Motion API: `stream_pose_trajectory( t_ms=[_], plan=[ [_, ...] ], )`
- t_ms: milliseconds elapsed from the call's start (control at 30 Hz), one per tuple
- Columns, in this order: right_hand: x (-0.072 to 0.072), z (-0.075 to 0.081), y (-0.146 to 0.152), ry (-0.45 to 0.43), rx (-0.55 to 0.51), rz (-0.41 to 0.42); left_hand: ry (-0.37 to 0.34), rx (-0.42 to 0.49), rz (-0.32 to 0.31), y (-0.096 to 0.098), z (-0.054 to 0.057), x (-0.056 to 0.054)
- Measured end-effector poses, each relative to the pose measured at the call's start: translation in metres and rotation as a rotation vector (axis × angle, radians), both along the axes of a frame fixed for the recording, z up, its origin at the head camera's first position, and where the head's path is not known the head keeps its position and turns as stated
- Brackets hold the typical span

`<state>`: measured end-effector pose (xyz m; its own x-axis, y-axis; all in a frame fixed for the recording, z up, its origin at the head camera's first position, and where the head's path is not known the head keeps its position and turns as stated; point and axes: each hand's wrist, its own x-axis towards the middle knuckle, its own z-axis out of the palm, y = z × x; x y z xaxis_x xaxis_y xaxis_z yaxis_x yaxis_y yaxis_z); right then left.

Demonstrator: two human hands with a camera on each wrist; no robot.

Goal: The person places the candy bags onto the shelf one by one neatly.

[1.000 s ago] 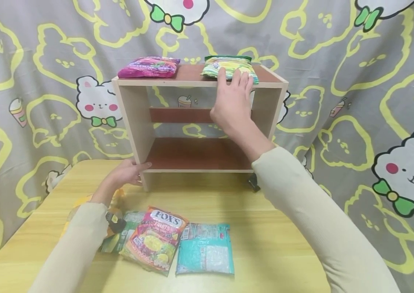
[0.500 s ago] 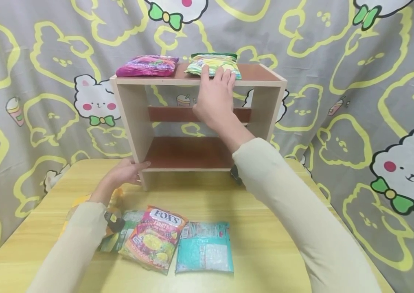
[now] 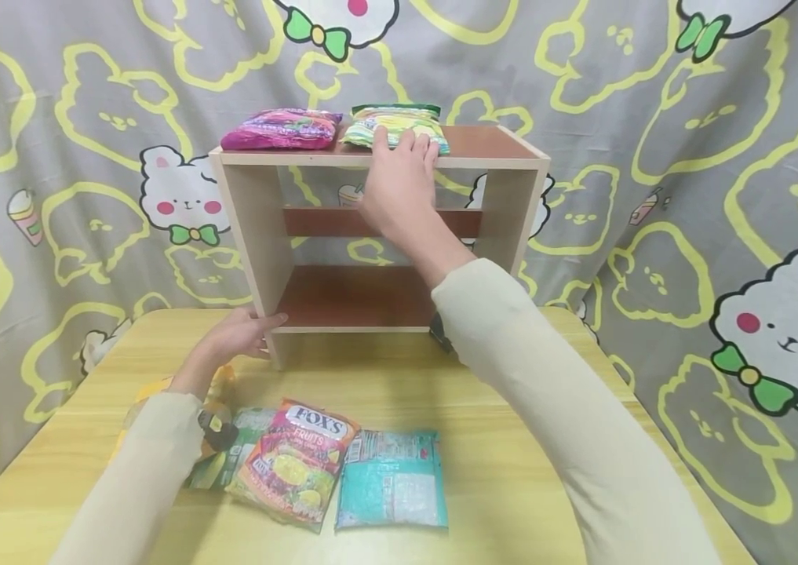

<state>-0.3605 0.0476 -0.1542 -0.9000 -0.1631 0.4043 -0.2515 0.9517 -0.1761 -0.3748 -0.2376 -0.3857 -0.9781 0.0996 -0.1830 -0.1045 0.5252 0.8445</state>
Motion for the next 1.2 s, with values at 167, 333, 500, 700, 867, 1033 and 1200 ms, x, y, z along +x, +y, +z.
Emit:
stream_pose_trajectory(
  t_ms=[167,333,500,700,867,1033,1200],
  plan=[
    [0.0005,0.0019,-0.0052,-0.033,0.004,-0.003,0.000,-0.003,-0.001,0.0000,0.0005,0.0008],
    [0.0012,0.0019,-0.0069,-0.031,0.006,0.002,-0.003,-0.008,0.004,0.0014,0.0006,0.0012],
    [0.0014,0.0015,-0.0053,-0.007,0.004,0.012,0.002,-0.005,0.000,0.0018,0.0003,-0.0003],
    [0.0006,0.0000,-0.0044,0.025,-0.003,0.024,0.004,-0.001,-0.002,0.0013,0.0006,-0.0008],
    [-0.0005,-0.0033,-0.0045,0.048,-0.001,0.026,-0.001,0.007,0.001,0.0004,0.0004,-0.0006],
    [-0.0012,-0.0052,-0.0038,0.056,0.014,0.023,-0.001,0.006,0.002,0.0008,0.0004,0.0001],
    [-0.0008,-0.0050,-0.0025,0.061,0.015,0.031,-0.007,0.011,0.003,0.0016,-0.0002,0.0005]
  ],
)
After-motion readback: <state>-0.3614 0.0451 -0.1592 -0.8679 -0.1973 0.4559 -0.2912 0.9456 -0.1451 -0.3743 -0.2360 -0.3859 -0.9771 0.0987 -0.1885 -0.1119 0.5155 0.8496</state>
